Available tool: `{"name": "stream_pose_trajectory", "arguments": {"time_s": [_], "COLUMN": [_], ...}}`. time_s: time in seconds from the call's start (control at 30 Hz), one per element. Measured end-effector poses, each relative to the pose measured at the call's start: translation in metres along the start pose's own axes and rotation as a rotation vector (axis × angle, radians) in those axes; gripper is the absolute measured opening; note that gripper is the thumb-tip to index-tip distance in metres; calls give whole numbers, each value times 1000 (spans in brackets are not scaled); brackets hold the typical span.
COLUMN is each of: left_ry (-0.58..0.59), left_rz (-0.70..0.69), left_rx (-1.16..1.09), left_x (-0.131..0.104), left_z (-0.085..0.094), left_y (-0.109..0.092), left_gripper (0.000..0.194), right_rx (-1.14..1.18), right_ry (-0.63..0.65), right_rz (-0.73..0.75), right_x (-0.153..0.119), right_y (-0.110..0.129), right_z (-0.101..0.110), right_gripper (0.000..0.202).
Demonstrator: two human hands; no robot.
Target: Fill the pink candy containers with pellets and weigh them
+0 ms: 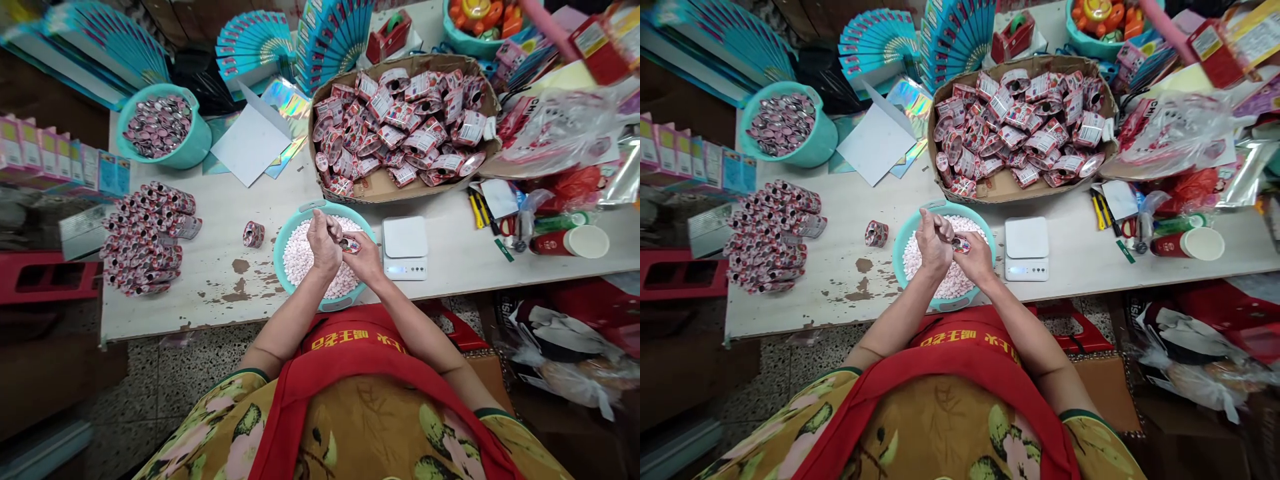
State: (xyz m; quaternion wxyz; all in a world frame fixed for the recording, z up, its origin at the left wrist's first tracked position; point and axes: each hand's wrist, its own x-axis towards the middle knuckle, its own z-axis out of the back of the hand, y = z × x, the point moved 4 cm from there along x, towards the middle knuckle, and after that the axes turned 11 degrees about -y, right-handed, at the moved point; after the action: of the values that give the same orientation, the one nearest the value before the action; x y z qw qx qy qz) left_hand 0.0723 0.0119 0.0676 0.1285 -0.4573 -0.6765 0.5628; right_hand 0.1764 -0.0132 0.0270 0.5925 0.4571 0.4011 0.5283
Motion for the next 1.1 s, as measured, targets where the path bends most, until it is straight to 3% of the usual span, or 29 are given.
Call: {"name": "stream_pose_trajectory", "arguments": {"time_s": [0.17,0.4,0.5,0.57,0.7,0.77,0.83,0.93,1.0,1.1], "left_ry": [26,150,33,-7,264,333,300,234,222,202], "left_rz": [17,-29,-162,-293,-420,-473,-564,-732,-821,-884], "left_rx": [-1,-22,83,343,1163,1352,1390,1310,1253,1191], "left_x": [-4,-4,11,24,41,40,36,30,28,26], "left_z": [-6,-22,-1,24,68,83,90,86,80,70], "left_y": [1,3,-5,-4,34,58,73,81,79,71], "left_gripper": [62,58,54,48,19,17,21,25,25,22], "right_rx": [-11,8,57,61,-71,-117,-178,-356,-464,-598], "right_ry": [4,-13,-47,-137,-331,-349,-349,-357,-324,-267], "right_rz": [-3,15,11,-31,-73,-66,-1,247,396,356], "right_x": [5,13,12,13,21,28,38,71,112,203], "right_y": [-1,1,-10,-32,-92,-115,-121,-95,-66,-47], "right_z": [4,19,45,73,124,137,146,162,176,197], "right_gripper": [32,30,36,40,40,38,41,42,38,28]}}
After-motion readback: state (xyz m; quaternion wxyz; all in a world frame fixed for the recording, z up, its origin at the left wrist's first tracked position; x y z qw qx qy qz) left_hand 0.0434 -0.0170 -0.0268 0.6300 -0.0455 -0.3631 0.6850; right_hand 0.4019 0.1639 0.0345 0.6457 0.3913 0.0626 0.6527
